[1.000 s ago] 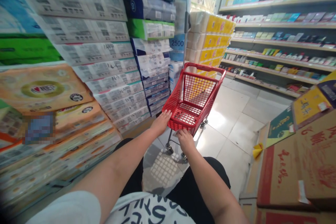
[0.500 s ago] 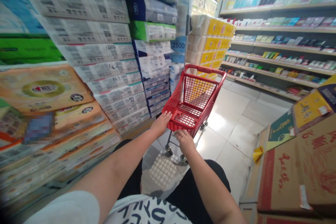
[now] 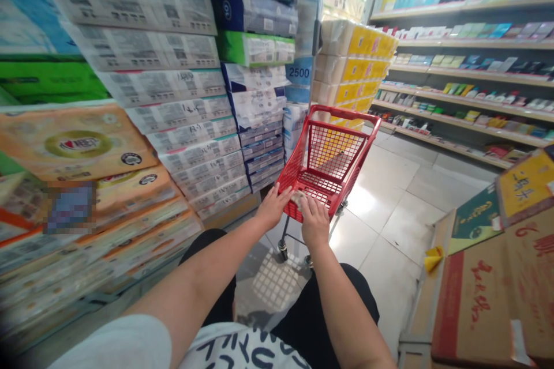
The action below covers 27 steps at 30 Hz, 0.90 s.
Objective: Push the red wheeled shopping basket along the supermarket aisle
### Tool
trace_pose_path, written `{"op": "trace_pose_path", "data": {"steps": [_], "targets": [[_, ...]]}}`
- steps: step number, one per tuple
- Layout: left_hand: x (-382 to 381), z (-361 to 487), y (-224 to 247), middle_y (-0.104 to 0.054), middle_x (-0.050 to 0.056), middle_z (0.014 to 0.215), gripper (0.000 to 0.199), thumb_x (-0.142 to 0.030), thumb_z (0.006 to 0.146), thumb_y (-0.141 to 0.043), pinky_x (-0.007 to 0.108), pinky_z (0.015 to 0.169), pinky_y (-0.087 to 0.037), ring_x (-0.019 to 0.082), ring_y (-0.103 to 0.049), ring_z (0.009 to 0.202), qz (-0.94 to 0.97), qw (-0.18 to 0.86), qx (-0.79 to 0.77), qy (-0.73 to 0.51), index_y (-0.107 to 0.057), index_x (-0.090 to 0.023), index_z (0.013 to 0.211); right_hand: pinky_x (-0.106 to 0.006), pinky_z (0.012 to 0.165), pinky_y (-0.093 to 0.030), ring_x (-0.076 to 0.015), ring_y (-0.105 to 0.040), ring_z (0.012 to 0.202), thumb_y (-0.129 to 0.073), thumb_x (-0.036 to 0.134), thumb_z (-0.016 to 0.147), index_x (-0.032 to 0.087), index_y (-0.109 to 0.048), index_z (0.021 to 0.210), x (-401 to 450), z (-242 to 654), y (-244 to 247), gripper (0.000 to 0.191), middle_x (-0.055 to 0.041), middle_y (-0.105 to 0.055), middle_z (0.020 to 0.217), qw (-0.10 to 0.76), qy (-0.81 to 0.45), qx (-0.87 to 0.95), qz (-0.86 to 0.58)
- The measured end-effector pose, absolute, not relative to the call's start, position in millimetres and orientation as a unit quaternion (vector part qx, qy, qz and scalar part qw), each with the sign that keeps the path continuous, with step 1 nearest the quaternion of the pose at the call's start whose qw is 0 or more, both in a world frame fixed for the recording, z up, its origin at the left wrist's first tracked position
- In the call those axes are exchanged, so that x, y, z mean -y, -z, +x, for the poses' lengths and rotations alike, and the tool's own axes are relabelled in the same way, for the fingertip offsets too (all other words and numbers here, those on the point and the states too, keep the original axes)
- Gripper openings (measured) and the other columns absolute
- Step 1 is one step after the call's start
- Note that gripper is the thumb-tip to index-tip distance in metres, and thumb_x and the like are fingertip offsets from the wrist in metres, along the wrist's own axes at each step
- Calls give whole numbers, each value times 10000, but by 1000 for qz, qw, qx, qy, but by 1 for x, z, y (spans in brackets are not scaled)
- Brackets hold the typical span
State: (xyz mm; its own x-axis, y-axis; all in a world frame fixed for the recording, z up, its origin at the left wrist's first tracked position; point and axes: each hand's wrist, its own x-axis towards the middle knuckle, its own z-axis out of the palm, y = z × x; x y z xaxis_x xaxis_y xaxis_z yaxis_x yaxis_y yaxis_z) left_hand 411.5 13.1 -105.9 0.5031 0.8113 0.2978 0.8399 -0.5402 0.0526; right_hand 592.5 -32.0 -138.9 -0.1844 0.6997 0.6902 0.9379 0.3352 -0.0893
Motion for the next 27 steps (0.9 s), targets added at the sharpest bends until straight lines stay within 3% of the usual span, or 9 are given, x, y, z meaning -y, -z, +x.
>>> {"op": "trace_pose_path", "data": {"steps": [5, 10, 13, 19, 27], "targets": [[-13, 420, 105, -328, 0, 1539, 661, -40, 839, -372, 512, 1174, -220, 300, -77, 1465, -868, 40, 476, 135, -333, -217, 1475, -402, 1034, -318, -268, -427, 1255, -419, 112, 892, 215, -531, 1346, 27, 602, 145, 479, -94, -531, 1368, 324, 203, 751, -538], [-13, 419, 103, -318, -7, 1544, 603, -99, 885, -376, 511, 1176, -221, 307, -43, 1466, -866, 41, 482, 129, -336, -216, 1475, -431, 1096, -211, -287, -305, 1368, -472, 88, 864, 260, -543, 1335, 32, 591, 148, 506, -31, -485, 1428, 292, 235, 796, -476], [-12, 416, 102, -320, -17, 1543, 626, -80, 871, -379, 507, 1179, -216, 295, -36, 1468, -867, 34, 481, 129, -331, -233, 1476, -413, 1097, -191, -237, -385, 1326, -424, 65, 882, 263, -486, 1383, 31, 590, 145, 542, -45, -520, 1396, 313, 214, 774, -506], [-13, 418, 103, -305, -41, 1548, 698, -22, 831, -365, 494, 1184, -207, 290, -41, 1468, -863, 10, 488, 129, -300, -245, 1488, -361, 1012, -316, -212, -537, 1171, -391, 122, 926, 155, -442, 1411, 20, 606, 150, 488, -135, -586, 1303, 368, 213, 718, -551], [-12, 416, 103, -332, -21, 1539, 611, -135, 898, -410, 482, 1172, -213, 292, -67, 1468, -859, 14, 493, 141, -297, -256, 1486, -373, 1083, -284, -224, -357, 1370, -418, 113, 942, 218, -593, 1278, 26, 591, 167, 393, -51, -556, 1360, 290, 236, 841, -391]]}}
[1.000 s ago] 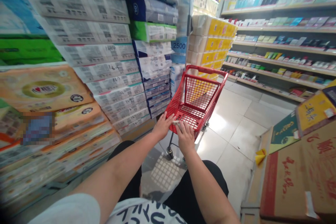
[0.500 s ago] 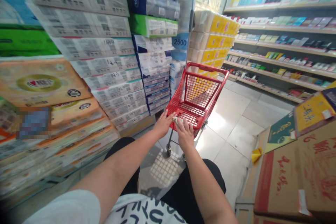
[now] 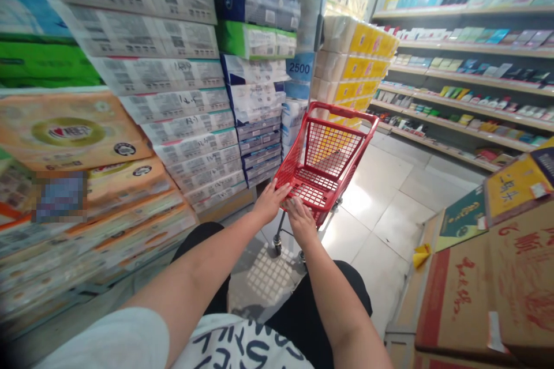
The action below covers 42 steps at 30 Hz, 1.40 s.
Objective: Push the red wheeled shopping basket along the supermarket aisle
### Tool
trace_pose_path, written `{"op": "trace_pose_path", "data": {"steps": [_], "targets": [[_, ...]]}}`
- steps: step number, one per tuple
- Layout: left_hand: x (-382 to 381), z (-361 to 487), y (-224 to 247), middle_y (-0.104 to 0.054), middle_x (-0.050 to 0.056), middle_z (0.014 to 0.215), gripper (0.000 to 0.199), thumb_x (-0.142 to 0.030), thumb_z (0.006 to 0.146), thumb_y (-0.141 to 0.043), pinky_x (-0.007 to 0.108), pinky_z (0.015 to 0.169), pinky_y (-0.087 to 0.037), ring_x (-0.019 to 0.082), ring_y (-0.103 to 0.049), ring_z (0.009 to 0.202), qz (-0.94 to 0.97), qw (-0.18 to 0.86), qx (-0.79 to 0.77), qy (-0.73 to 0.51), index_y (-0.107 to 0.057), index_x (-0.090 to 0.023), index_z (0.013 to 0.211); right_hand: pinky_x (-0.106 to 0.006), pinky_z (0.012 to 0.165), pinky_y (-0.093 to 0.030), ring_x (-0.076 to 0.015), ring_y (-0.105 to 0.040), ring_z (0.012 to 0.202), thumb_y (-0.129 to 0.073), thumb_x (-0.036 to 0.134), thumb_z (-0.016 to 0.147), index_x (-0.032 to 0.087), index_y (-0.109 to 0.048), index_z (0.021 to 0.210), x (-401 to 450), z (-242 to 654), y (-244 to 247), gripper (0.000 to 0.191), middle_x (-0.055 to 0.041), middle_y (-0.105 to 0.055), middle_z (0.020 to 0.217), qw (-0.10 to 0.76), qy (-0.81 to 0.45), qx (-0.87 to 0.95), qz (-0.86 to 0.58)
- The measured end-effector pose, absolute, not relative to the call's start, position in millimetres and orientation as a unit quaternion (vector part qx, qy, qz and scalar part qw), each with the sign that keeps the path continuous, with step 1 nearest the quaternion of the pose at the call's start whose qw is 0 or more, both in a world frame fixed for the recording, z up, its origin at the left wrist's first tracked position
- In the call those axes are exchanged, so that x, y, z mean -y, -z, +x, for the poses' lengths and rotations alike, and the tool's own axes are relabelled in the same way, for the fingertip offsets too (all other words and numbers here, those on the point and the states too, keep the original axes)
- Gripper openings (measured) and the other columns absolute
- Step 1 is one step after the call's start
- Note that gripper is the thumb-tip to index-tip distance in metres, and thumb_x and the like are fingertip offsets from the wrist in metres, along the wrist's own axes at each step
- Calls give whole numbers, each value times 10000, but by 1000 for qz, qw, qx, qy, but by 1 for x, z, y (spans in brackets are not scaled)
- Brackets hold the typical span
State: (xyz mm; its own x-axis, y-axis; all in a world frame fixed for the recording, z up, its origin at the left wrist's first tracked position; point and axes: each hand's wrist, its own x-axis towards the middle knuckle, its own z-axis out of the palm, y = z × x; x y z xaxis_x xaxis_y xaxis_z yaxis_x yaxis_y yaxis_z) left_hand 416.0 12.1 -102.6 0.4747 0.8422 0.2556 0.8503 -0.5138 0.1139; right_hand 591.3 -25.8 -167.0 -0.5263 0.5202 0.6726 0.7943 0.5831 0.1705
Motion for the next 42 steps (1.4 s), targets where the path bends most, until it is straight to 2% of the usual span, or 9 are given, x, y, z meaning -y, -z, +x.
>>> {"op": "trace_pose_path", "data": {"steps": [8, 13, 17, 21, 25, 29, 33, 37, 42], "targets": [[-12, 410, 101, -320, -7, 1545, 642, -197, 883, -501, 497, 1168, -204, 323, -69, 1463, -859, 4, 497, 123, -294, -248, 1489, -375, 983, -415, -238, -477, 1239, -477, 121, 916, 208, -653, 1173, 26, 581, 179, 323, -90, -615, 1271, 205, 159, 873, -413], [-12, 408, 101, -329, -10, 1540, 608, -245, 904, -503, 475, 1173, -206, 318, -71, 1464, -856, -2, 500, 128, -315, -242, 1481, -378, 951, -466, -239, -488, 1199, -419, 83, 922, 176, -584, 1262, 30, 577, 177, 390, -134, -537, 1348, 278, 191, 846, -413], [-13, 408, 102, -335, -15, 1537, 605, -296, 910, -503, 489, 1169, -218, 331, -75, 1461, -858, -3, 496, 136, -312, -251, 1482, -315, 827, -529, -222, -539, 1095, -436, 118, 931, 179, -629, 1167, 32, 581, 173, 311, -126, -619, 1184, 280, 187, 844, -418], [-12, 409, 103, -335, -2, 1538, 602, -317, 915, -497, 506, 1164, -221, 340, -71, 1460, -857, -6, 494, 146, -311, -244, 1483, -348, 907, -508, -225, -527, 1127, -469, 180, 948, 186, -667, 1089, 31, 581, 170, 244, -109, -621, 1185, 284, 201, 846, -405], [-12, 409, 102, -348, -3, 1531, 591, -284, 917, -480, 501, 1162, -227, 331, -86, 1460, -857, -5, 492, 150, -308, -261, 1482, -328, 827, -519, -220, -561, 1050, -493, 160, 934, 180, -701, 985, 31, 578, 171, 215, -103, -659, 1091, 239, 191, 857, -414], [-12, 408, 101, -348, 3, 1532, 614, -295, 903, -512, 503, 1162, -223, 333, -74, 1461, -858, -5, 493, 142, -311, -258, 1481, -383, 962, -461, -237, -498, 1185, -511, 172, 932, 199, -685, 1078, 33, 579, 171, 229, -96, -612, 1242, 256, 180, 856, -412], [-11, 408, 100, -345, 9, 1533, 598, -225, 911, -468, 494, 1163, -227, 304, -81, 1465, -857, -6, 495, 141, -303, -261, 1485, -334, 893, -500, -212, -521, 1148, -475, 161, 941, 222, -699, 1038, 33, 582, 171, 251, -75, -654, 1159, 221, 139, 874, -409], [-11, 408, 99, -342, 31, 1534, 643, -274, 885, -535, 500, 1166, -222, 314, -69, 1465, -859, 0, 494, 130, -304, -244, 1485, -385, 973, -472, -227, -489, 1205, -447, 161, 948, 204, -676, 1116, 33, 582, 173, 287, -96, -601, 1260, 253, 148, 861, -415], [-11, 408, 100, -349, -2, 1531, 628, -165, 877, -472, 488, 1165, -231, 299, -76, 1466, -857, -2, 498, 135, -317, -258, 1479, -341, 939, -501, -201, -490, 1208, -434, 149, 954, 210, -685, 1082, 29, 575, 172, 288, -79, -622, 1221, 225, 114, 886, -388]]}}
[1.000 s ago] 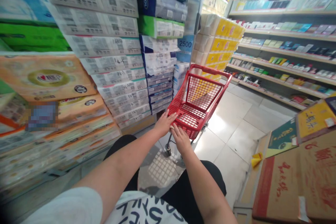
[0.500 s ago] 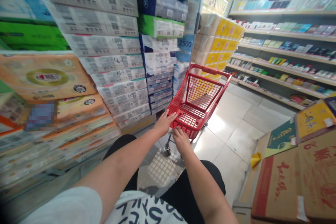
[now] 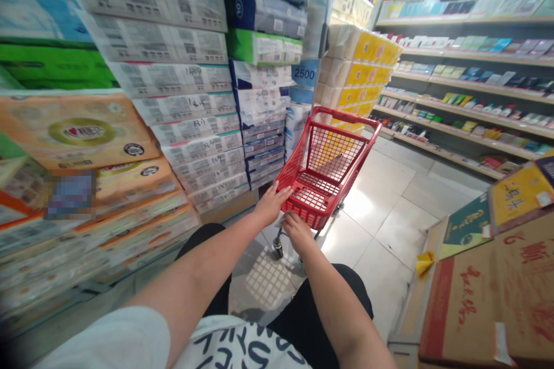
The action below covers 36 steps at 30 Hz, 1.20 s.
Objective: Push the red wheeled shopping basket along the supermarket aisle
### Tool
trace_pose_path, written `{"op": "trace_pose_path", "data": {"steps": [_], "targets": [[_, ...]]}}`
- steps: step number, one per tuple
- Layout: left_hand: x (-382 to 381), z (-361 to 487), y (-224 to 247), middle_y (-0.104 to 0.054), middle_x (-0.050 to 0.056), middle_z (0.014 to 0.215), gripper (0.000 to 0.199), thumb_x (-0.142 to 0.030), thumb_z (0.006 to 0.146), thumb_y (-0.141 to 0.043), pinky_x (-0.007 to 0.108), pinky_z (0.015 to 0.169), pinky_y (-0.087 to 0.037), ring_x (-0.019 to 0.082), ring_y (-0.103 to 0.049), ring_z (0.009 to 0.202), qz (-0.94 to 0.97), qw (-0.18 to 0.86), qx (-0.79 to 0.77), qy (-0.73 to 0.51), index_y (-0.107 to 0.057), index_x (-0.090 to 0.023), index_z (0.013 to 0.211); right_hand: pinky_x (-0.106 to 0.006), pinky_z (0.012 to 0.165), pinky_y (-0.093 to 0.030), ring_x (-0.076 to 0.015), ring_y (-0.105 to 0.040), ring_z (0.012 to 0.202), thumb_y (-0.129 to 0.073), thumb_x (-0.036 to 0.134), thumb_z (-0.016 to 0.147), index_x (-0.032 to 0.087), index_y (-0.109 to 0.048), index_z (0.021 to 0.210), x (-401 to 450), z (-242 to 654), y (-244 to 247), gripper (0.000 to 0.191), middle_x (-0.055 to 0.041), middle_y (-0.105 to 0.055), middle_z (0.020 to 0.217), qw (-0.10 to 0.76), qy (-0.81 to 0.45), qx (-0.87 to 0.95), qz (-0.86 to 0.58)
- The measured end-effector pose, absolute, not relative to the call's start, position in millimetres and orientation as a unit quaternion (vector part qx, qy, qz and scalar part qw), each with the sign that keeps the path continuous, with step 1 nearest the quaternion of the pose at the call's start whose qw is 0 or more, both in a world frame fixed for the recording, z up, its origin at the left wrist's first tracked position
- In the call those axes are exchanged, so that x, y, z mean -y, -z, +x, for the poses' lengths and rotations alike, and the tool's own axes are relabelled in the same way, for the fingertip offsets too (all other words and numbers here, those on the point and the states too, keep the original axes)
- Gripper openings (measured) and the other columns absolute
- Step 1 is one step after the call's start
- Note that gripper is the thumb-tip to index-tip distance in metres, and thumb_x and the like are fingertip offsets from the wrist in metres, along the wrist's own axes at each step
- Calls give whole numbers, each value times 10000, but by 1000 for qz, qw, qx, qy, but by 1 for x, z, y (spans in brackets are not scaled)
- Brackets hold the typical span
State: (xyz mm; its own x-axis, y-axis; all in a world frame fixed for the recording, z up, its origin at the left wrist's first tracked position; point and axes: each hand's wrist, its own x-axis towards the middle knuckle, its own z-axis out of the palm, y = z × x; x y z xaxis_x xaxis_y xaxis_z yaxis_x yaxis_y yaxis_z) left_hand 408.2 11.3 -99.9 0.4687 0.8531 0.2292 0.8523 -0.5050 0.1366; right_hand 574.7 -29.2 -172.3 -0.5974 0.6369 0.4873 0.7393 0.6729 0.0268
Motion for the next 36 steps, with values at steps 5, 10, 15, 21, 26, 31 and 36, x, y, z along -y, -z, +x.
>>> {"op": "trace_pose_path", "data": {"steps": [5, 10, 15, 21, 26, 31, 36], "targets": [[-11, 408, 99, -366, -16, 1521, 622, -170, 871, -474, 485, 1166, -220, 320, -83, 1461, 859, 4, -493, -141, -334, -250, 1472, -338, 935, -497, -211, -544, 1136, -497, 147, 927, 201, -721, 982, 21, 559, 169, 237, -94, -652, 1139, 190, 80, 876, -437], [-11, 407, 97, -350, -13, 1529, 630, -114, 870, -432, 486, 1166, -227, 280, -67, 1469, 858, 10, -497, -130, -328, -261, 1474, -330, 941, -482, -208, -522, 1156, -508, 133, 914, 211, -702, 1051, 16, 551, 170, 250, -96, -630, 1193, 202, 74, 870, -443], [-10, 406, 96, -329, 5, 1540, 649, -147, 865, -477, 487, 1170, -214, 294, -42, 1469, 857, 12, -499, -126, -307, -243, 1485, -315, 853, -498, -209, -563, 1042, -501, 124, 906, 215, -720, 960, 20, 559, 173, 244, -91, -664, 1089, 179, 56, 868, -460], [-11, 407, 98, -337, -1, 1536, 631, -153, 881, -462, 500, 1166, -228, 283, -49, 1471, 855, 24, -498, -142, -311, -273, 1482, -297, 817, -485, -205, -551, 1017, -473, 99, 904, 242, -716, 975, 29, 579, 175, 291, -73, -661, 1060, 167, 61, 870, -459], [-8, 408, 99, -320, -6, 1544, 636, -183, 883, -490, 505, 1168, -229, 301, -37, 1469, 854, 23, -500, -143, -305, -268, 1485, -337, 881, -472, -230, -521, 1080, -469, 119, 913, 240, -688, 1089, 33, 587, 177, 306, -77, -630, 1175, 194, 93, 867, -450], [-4, 409, 97, -295, 18, 1555, 643, -261, 898, -521, 512, 1174, -205, 293, -38, 1471, 855, 7, -503, -128, -275, -282, 1492, -354, 959, -440, -230, -496, 1116, -457, 99, 905, 210, -674, 1127, 33, 589, 173, 330, -90, -600, 1242, 238, 112, 863, -432], [-5, 408, 97, -287, -7, 1559, 618, -184, 907, -455, 506, 1181, -179, 281, -23, 1472, 852, 10, -510, -116, -276, -271, 1492, -333, 927, -463, -224, -515, 1072, -424, 55, 884, 208, -708, 1039, 36, 588, 166, 358, -85, -636, 1158, 246, 95, 866, -425]]}}
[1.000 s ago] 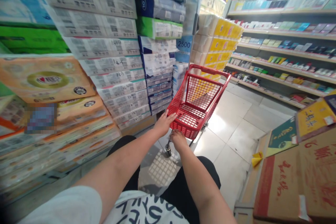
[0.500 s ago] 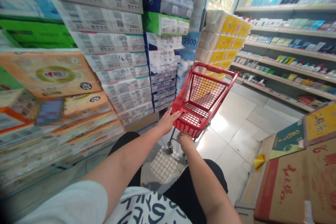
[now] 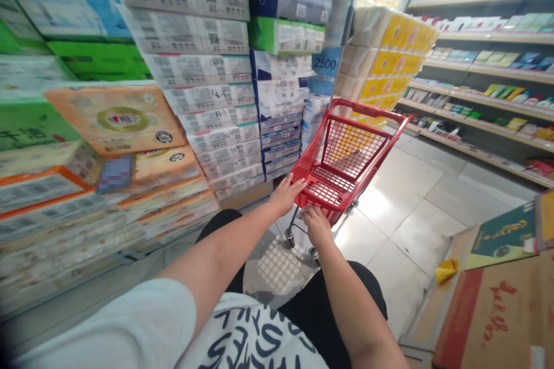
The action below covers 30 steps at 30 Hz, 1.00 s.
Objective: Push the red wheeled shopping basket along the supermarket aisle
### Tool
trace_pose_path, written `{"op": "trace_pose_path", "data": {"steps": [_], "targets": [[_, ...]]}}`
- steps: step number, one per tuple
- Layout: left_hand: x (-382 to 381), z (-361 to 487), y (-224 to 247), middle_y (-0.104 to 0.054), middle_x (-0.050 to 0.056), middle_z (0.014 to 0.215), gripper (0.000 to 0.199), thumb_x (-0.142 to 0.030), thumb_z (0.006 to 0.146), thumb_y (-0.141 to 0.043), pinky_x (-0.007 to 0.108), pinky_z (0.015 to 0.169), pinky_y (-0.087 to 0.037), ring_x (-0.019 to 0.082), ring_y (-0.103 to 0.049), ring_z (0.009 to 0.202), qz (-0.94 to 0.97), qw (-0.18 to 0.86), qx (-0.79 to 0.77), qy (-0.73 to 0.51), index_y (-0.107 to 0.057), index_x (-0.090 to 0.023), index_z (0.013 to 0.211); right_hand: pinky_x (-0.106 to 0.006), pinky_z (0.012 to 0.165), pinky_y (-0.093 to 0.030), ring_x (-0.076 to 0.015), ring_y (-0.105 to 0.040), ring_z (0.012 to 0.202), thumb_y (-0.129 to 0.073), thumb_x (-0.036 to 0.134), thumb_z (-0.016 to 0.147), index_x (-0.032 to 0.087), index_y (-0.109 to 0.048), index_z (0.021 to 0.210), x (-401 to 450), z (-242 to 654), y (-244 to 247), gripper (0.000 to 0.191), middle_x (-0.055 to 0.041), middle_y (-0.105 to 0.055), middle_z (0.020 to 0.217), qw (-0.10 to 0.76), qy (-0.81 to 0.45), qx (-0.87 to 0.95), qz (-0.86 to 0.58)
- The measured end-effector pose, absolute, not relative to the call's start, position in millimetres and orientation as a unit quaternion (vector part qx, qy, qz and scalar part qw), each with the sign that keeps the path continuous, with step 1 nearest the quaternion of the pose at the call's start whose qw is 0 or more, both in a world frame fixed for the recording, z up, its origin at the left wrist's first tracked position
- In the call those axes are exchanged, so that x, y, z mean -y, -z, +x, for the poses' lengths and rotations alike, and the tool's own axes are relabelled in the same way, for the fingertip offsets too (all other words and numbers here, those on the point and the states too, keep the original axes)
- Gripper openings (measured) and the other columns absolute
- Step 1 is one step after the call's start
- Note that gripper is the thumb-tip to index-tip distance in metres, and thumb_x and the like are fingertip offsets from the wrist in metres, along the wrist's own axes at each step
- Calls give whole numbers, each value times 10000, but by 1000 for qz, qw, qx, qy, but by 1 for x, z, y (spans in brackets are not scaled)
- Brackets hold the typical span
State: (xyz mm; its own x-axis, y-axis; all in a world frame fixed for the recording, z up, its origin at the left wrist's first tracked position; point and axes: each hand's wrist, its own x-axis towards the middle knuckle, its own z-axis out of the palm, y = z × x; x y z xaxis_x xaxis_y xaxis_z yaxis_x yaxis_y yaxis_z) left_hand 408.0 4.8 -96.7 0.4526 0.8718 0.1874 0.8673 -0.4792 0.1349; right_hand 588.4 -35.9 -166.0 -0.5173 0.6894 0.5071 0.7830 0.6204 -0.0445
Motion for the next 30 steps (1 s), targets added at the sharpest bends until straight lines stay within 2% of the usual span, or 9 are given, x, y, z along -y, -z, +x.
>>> {"op": "trace_pose_path", "data": {"steps": [3, 6, 10, 13, 18, 22, 26, 30], "targets": [[-6, 408, 99, -288, -13, 1558, 598, -227, 915, -455, 513, 1182, -177, 316, -12, 1467, 852, 10, -509, -124, -290, -245, 1490, -350, 961, -444, -229, -504, 1116, -416, 66, 894, 203, -699, 1068, 37, 588, 165, 360, -87, -620, 1204, 272, 105, 860, -420], [-5, 407, 99, -299, -23, 1554, 581, -158, 922, -385, 505, 1181, -187, 308, -25, 1468, 850, 8, -512, -123, -294, -247, 1489, -321, 892, -472, -212, -534, 1062, -439, 66, 890, 220, -713, 1005, 37, 587, 167, 335, -71, -662, 1099, 266, 91, 865, -416], [-4, 407, 98, -297, -9, 1555, 603, -204, 914, -431, 504, 1177, -203, 306, -30, 1469, 852, 6, -509, -122, -275, -246, 1495, -344, 929, -455, -223, -515, 1118, -444, 81, 904, 207, -699, 1067, 38, 586, 168, 328, -76, -641, 1177, 271, 103, 860, -421], [-4, 406, 97, -295, -27, 1555, 600, -137, 913, -369, 498, 1179, -198, 300, -30, 1469, 850, 10, -513, -119, -275, -248, 1495, -312, 839, -483, -202, -560, 1016, -430, 65, 901, 221, -726, 954, 39, 585, 168, 339, -59, -677, 1074, 245, 86, 865, -430], [-4, 405, 98, -295, -2, 1556, 618, -238, 902, -472, 509, 1177, -194, 325, -19, 1466, 853, 12, -507, -125, -286, -230, 1491, -351, 966, -435, -226, -496, 1169, -435, 64, 897, 194, -691, 1093, 41, 583, 166, 347, -72, -633, 1214, 277, 111, 858, -418], [-3, 405, 96, -302, -20, 1553, 592, -144, 913, -389, 490, 1180, -197, 292, -30, 1470, 847, 15, -517, -124, -293, -250, 1487, -310, 863, -473, -208, -546, 1054, -448, 51, 883, 216, -718, 979, 40, 586, 166, 330, -52, -669, 1115, 228, 62, 863, -447], [-3, 405, 95, -295, -13, 1556, 597, -222, 909, -456, 510, 1177, -194, 328, -36, 1464, 849, 22, -514, -122, -302, -241, 1485, -327, 925, -453, -221, -501, 1141, -454, 72, 893, 215, -686, 1096, 39, 588, 166, 340, -66, -620, 1228, 242, 64, 862, -442], [-4, 404, 96, -311, -19, 1549, 575, -192, 922, -408, 507, 1177, -194, 302, -33, 1469, 846, 16, -516, -131, -303, -263, 1483, -312, 855, -475, -218, -536, 1068, -455, 63, 886, 228, -709, 995, 38, 587, 166, 322, -57, -655, 1141, 224, 57, 864, -447]]}}
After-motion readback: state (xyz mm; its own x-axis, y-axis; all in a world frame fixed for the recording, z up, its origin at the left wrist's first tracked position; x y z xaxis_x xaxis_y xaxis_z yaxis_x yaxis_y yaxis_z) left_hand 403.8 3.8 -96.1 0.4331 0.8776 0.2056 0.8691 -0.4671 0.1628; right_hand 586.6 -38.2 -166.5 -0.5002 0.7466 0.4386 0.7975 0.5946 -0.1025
